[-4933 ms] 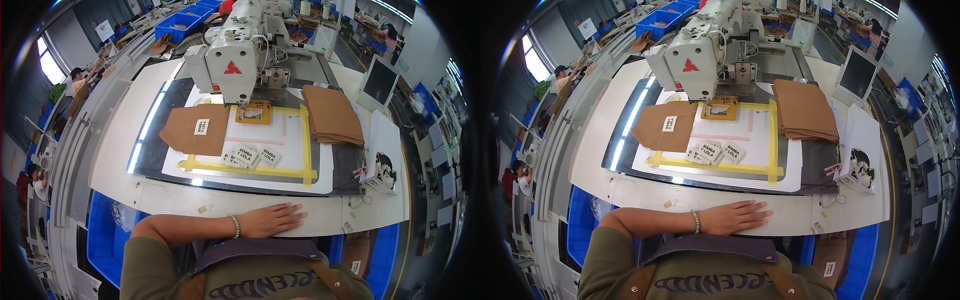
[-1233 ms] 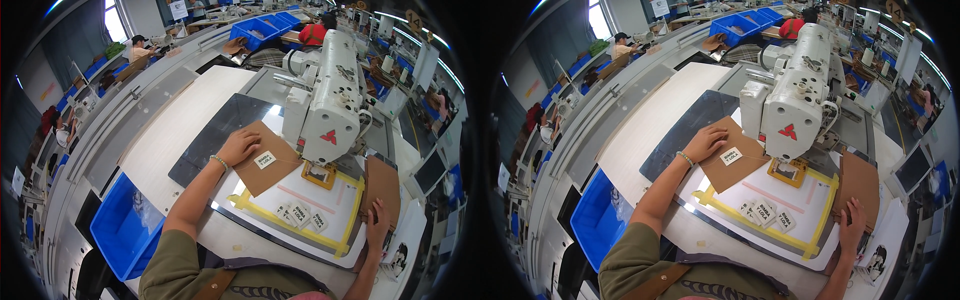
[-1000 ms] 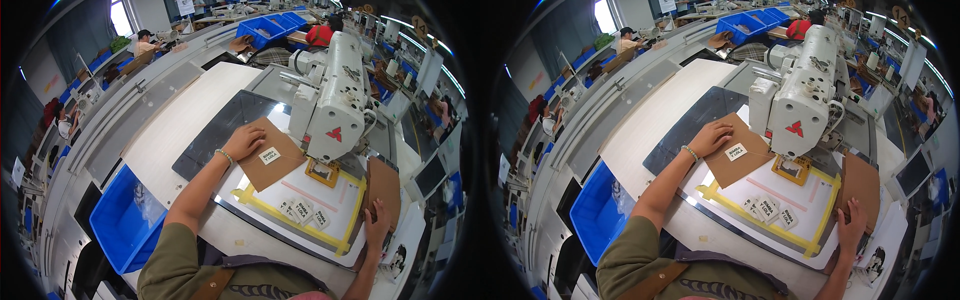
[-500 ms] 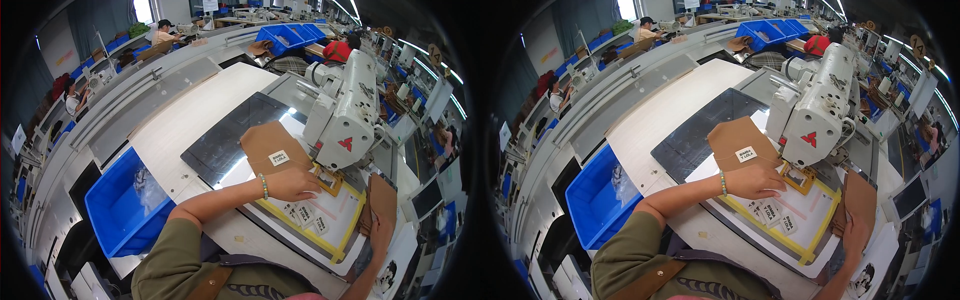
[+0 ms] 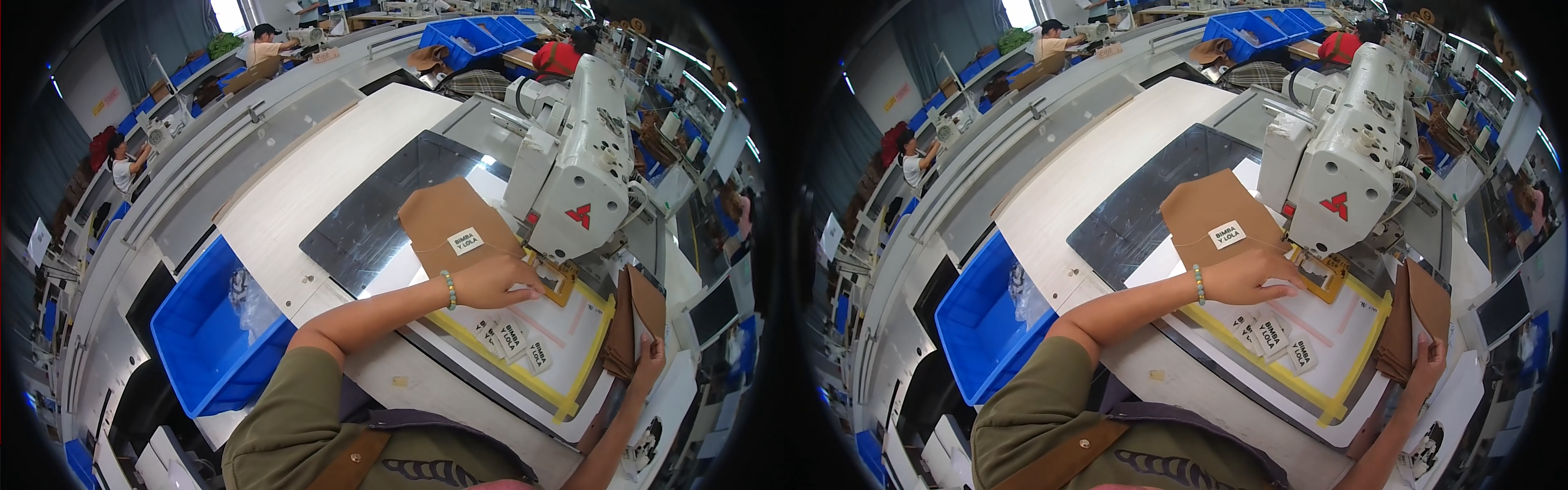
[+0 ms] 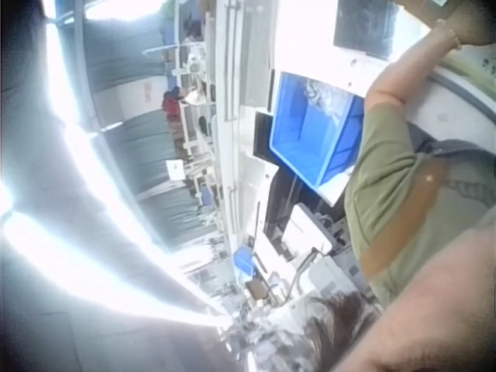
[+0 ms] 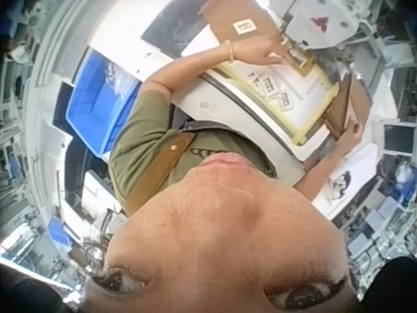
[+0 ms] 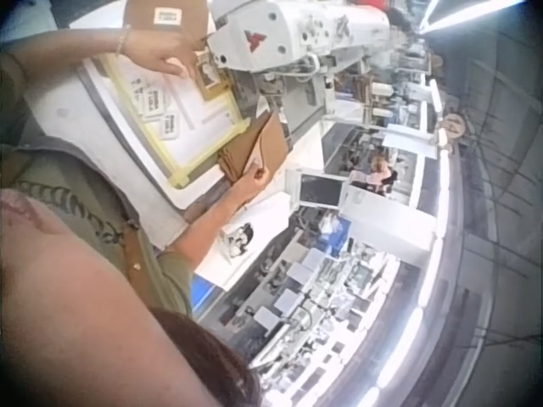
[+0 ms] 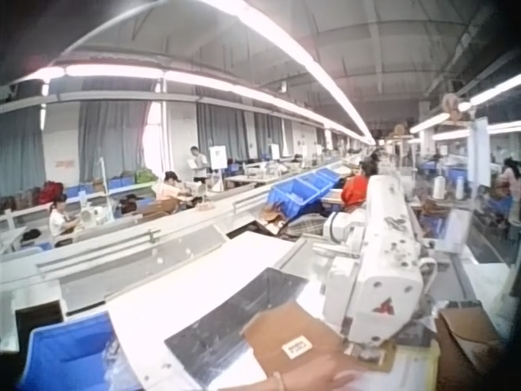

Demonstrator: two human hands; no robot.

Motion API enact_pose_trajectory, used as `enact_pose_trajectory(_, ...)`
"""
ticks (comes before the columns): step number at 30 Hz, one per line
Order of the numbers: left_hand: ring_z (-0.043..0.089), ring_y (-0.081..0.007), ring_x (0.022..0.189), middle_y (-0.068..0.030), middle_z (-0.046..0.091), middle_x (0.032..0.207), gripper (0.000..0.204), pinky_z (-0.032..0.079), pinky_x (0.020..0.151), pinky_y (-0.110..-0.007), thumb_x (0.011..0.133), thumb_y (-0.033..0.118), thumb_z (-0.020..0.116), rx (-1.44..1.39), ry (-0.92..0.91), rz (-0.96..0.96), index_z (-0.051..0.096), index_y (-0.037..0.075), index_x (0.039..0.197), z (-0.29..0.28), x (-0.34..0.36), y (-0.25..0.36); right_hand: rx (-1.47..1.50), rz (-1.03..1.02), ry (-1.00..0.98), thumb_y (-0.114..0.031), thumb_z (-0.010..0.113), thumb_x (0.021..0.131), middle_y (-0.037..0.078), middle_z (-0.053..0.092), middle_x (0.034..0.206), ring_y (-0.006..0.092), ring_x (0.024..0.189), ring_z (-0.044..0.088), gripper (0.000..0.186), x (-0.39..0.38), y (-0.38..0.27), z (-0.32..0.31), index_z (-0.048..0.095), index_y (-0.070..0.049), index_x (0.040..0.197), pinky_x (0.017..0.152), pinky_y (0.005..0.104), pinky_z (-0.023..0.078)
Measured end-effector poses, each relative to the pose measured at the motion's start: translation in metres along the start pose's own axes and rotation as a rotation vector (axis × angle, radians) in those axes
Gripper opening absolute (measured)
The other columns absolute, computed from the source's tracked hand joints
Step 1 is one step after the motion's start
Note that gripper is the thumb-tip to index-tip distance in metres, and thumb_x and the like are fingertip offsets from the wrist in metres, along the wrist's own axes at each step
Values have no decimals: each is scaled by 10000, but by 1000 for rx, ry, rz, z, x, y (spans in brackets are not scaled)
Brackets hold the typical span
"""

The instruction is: Sewing small leather labels and components onto larger leather sheets using an industrial sewing machine.

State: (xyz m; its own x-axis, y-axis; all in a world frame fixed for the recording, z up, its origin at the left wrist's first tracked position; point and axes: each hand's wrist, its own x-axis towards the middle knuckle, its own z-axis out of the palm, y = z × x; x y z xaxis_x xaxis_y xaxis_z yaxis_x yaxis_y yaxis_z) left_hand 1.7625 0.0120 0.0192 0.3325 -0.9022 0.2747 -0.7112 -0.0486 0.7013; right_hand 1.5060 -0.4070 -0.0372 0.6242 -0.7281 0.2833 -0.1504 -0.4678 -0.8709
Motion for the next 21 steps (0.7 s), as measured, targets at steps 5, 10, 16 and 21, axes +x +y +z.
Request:
enact_pose_trajectory(5, 720, -323, 1140, -130, 775, 1236, 232, 550, 1053, -436, 1053, 198, 667, -9, 44, 83, 775, 42, 1188, 15, -1, -9, -119, 61, -57, -250, 674, 1095, 29, 664, 1041, 127, 981, 593, 306, 4, 8, -2, 672, 47, 1168, 927, 272, 464)
enact_pose_trajectory(10, 731, -377, 1059, -161, 765, 1223, 245, 588, 939, -462, 947, 88, 714, 61, 184, 165, 756, 42, 1184, 21, -10, -28, -150, 119, 59, -334, 681, 1058, 144, 713, 1353, 190, 1212, 634, 574, -9, 0, -3, 634, 93, 1440, 1069, 302, 457)
enact_pose_trajectory(16, 753, -341, 1093, -172, 784, 1187, 222, 597, 945, -410, 974, 22, 701, 72, 113, 115, 775, 8, 1183, 17, -6, -14, 123, 22, -92, -170, 736, 1020, 18, 768, 1036, 81, 967, 658, 301, -15, -25, 10, 766, 35, 1238, 884, 246, 512)
enact_pose_trajectory(21, 756, -317, 1088, -161, 788, 1184, 222, 586, 952, -385, 984, 19, 697, 49, 133, 71, 776, 6, 1191, 18, -3, -12, 124, 82, -66, -202, 769, 1017, -52, 702, 878, 11, 795, 582, 197, -19, -36, 16, 778, -5, 1035, 707, 221, 468)
